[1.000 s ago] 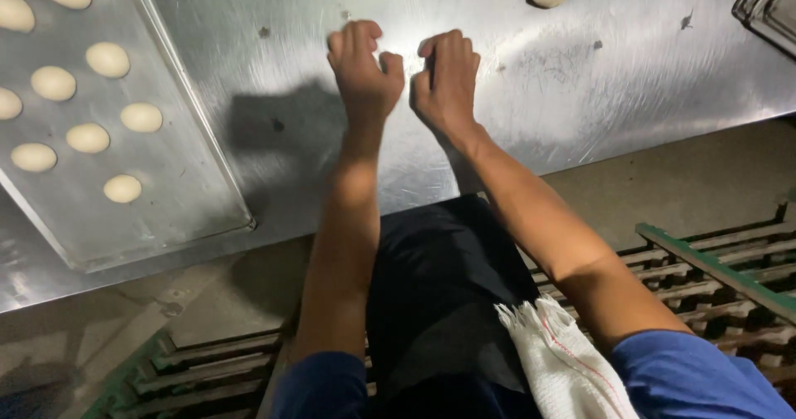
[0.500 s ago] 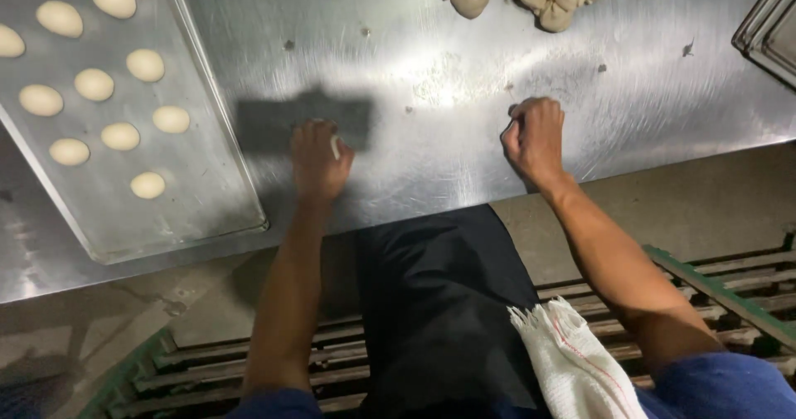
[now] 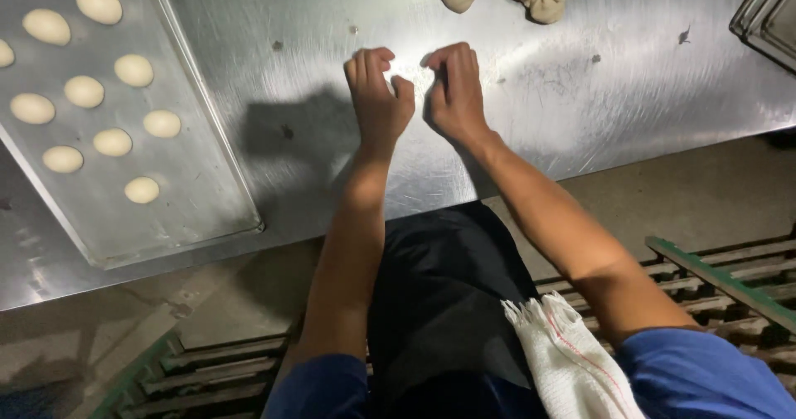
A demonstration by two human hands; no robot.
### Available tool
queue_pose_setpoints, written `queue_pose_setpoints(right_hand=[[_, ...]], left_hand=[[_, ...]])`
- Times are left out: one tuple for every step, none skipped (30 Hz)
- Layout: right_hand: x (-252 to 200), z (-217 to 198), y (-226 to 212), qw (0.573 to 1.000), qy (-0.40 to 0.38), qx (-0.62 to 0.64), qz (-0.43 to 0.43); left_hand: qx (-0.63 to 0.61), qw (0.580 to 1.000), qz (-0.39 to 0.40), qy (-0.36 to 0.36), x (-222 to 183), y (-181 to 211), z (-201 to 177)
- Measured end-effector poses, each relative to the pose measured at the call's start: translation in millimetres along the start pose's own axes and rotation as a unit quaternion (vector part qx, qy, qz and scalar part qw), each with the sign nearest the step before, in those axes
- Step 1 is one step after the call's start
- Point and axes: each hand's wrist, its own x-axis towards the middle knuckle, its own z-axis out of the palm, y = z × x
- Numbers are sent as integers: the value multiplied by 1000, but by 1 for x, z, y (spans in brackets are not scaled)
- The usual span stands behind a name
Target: Shaping dough into small round balls and arranging them on a tray in a bakery.
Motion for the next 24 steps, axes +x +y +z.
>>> queue_pose_setpoints(right_hand=[[0,-10,0,1000,2,0,-1],[0,-20,-1,999,-24,8,-25],[-1,-29,-2,997,-50,16,-48],[4,-26,-2,997,-52,20,-52],[9,-23,-2,997,-49,-4,-65],[9,-19,-3,996,-45,-27,-74],[3,-10,-6,996,-47,-23,-74],[2,-2,-7,997,-31,-33,-63],[2,5,-8,998,-16,-44,-53],[-4,4,-11,998,-17,-44,-51],[-9,3,-13,998,-23,-45,-42],[-14,1,-15,998,-29,-47,-33],[-20,-3,-14,998,-30,-47,-32],[-25,-5,-14,997,-37,-49,-42],[-30,-8,-14,996,-44,-52,-51],[-39,-12,-13,996,-46,-49,-51],[-48,-17,-12,996,-45,-56,-59],[-54,-21,-11,995,-44,-63,-67],[-65,-25,2,995,-46,-61,-69],[-74,-30,15,993,-51,-80,-72],[-83,-34,28,991,-57,-99,-75],[-84,-45,31,990,-58,-99,-78],[-85,-55,34,989,-55,-113,-79],[-85,-67,38,987,-52,-128,-82]], left_hand=[[0,1000,2,1,-3,-1,-7],[-13,999,27,-25,-8,-2,-14],[-25,997,51,-50,-13,-3,-21],[-21,997,50,-47,-9,-4,-25],[-11,996,74,-53,-4,-5,-29],[-1,993,98,-64,-4,-6,-35],[3,993,95,-65,-11,-6,-31],[21,996,75,-51,-14,-6,-25],[39,997,56,-37,-16,-6,-18],[38,997,55,-38,-21,-8,-17],[51,997,50,-39,-26,-9,-16],[64,996,47,-40,-30,-10,-14],[63,996,46,-41,-38,-15,-15],[70,995,55,-49,-44,-21,-17],[78,993,64,-57,-51,-26,-19],[81,993,62,-57,-63,-29,-28],[99,991,45,-80,-75,-31,-36],[117,988,29,-101,-85,-33,-44],[119,988,27,-100,-96,-41,-52],[122,988,23,-95,-106,-49,-58],[125,988,18,-91,-116,-57,-65],[126,988,17,-89,-114,-54,-77],[122,987,-15,-106,-113,-52,-90],[117,985,-47,-121,-111,-49,-102]])
